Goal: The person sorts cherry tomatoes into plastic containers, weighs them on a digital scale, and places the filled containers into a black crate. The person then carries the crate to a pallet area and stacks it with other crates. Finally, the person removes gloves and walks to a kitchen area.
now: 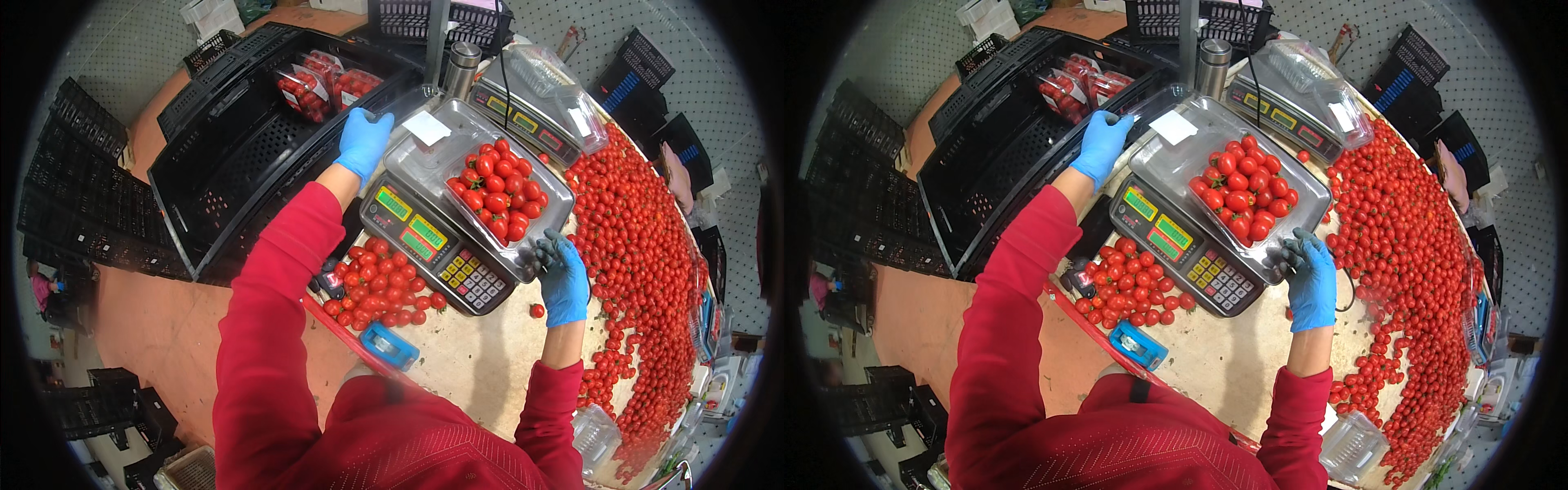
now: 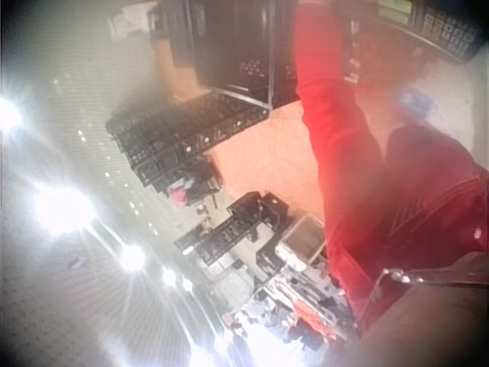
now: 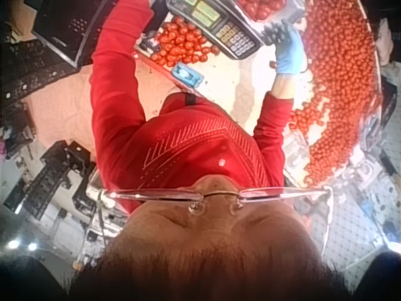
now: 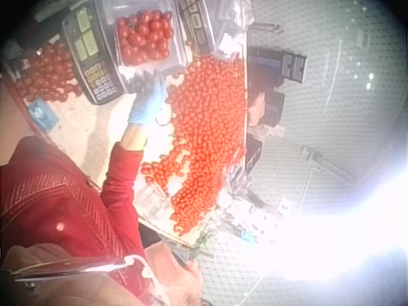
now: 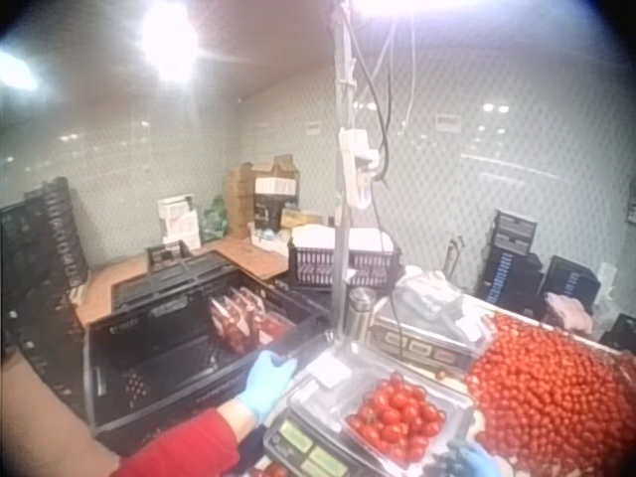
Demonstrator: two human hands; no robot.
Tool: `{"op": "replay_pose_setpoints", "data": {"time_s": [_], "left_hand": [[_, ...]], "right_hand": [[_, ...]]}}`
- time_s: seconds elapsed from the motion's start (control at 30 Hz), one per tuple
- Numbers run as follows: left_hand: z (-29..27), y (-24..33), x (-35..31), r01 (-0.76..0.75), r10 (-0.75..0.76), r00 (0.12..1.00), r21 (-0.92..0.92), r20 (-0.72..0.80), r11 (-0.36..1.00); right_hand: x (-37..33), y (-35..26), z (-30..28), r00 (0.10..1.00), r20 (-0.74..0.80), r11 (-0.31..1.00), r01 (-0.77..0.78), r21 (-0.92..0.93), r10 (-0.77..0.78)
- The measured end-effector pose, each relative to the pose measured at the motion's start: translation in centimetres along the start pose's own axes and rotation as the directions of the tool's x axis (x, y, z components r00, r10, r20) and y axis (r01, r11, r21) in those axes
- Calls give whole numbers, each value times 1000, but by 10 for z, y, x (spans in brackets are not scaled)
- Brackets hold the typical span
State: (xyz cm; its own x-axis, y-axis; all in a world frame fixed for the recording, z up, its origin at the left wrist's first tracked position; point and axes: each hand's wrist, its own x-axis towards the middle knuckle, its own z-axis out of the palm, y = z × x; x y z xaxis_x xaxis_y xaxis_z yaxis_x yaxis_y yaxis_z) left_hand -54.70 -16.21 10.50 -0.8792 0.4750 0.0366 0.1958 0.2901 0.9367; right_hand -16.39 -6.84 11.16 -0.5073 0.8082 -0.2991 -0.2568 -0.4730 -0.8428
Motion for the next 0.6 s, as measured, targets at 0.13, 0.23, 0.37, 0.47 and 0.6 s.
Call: {"op": "replay_pose_setpoints", "data": {"time_s": [0.13, 0.23, 0.37, 0.47, 0.6], "left_hand": [[3, -8, 5, -71, 73, 985, 20, -157, 997], [3, -21, 14, -124, 120, 970, -10, -209, 992], [0, -34, 21, -152, 133, 961, -60, -244, 986], [-1, -34, 19, -106, 85, 974, -94, -211, 990], [-1, -28, 13, -26, 7, 979, -87, -206, 996]], "right_hand": [[0, 0, -2, 1000, -19, 1000, 9, -3, -9], [-1, -1, -2, 1000, -12, 1000, 13, -1, -13], [-1, -1, 0, 1000, -1, 1000, 13, -5, -13], [-1, -1, 1, 1000, -1, 1000, 9, 0, -9], [0, -1, 1, 1000, 2, 1000, 0, 1, 0]]}}
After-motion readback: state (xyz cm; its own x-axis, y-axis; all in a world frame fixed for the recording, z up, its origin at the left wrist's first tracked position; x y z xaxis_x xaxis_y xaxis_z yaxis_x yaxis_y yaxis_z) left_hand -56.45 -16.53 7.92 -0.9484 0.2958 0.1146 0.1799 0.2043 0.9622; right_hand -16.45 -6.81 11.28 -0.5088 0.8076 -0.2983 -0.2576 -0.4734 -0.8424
